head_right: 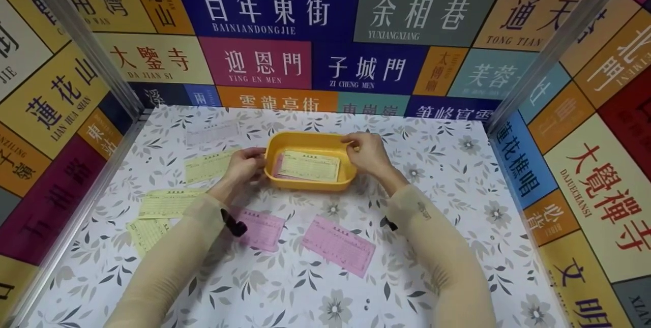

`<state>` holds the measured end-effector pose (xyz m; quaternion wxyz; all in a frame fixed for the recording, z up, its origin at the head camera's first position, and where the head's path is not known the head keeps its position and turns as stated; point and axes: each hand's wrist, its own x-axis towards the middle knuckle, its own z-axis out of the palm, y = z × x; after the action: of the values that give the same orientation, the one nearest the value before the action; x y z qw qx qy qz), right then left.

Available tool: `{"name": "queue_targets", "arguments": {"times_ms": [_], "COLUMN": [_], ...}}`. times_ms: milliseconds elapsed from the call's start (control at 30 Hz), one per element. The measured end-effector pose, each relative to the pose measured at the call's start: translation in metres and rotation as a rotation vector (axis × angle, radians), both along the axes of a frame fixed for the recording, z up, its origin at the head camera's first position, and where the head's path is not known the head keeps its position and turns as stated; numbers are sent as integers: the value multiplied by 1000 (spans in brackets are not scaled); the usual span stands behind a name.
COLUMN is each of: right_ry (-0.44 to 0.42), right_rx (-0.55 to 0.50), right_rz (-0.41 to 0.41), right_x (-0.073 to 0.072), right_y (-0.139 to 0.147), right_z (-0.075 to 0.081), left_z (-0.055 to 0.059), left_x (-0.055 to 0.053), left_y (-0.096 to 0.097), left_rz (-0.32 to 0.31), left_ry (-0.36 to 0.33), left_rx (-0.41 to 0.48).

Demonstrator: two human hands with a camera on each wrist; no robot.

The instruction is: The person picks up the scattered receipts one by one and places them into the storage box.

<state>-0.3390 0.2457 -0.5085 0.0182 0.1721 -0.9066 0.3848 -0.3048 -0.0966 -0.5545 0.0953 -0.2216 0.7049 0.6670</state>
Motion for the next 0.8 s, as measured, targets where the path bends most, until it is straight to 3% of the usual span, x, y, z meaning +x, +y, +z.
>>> {"name": "queue_targets", "arguments": {"times_ms": [167, 333, 600, 800], "right_ry": [19, 8, -20, -66], "right_rx": [-14, 38, 150, 208], "right_rz": [-22, -26, 4, 12], "right_x": [16, 38, 75, 99], "right_y": [13, 29, 57, 72], "right_z": [5, 7, 0, -10], "left_z": [0, 0, 2, 2], "left_x": [0, 0, 1, 3], "left_y": [0, 0, 0, 0], "left_rz": [2, 6, -24, -6], "left_ry": [2, -5, 5, -19], "left_rx": [0, 14, 24, 37]}}
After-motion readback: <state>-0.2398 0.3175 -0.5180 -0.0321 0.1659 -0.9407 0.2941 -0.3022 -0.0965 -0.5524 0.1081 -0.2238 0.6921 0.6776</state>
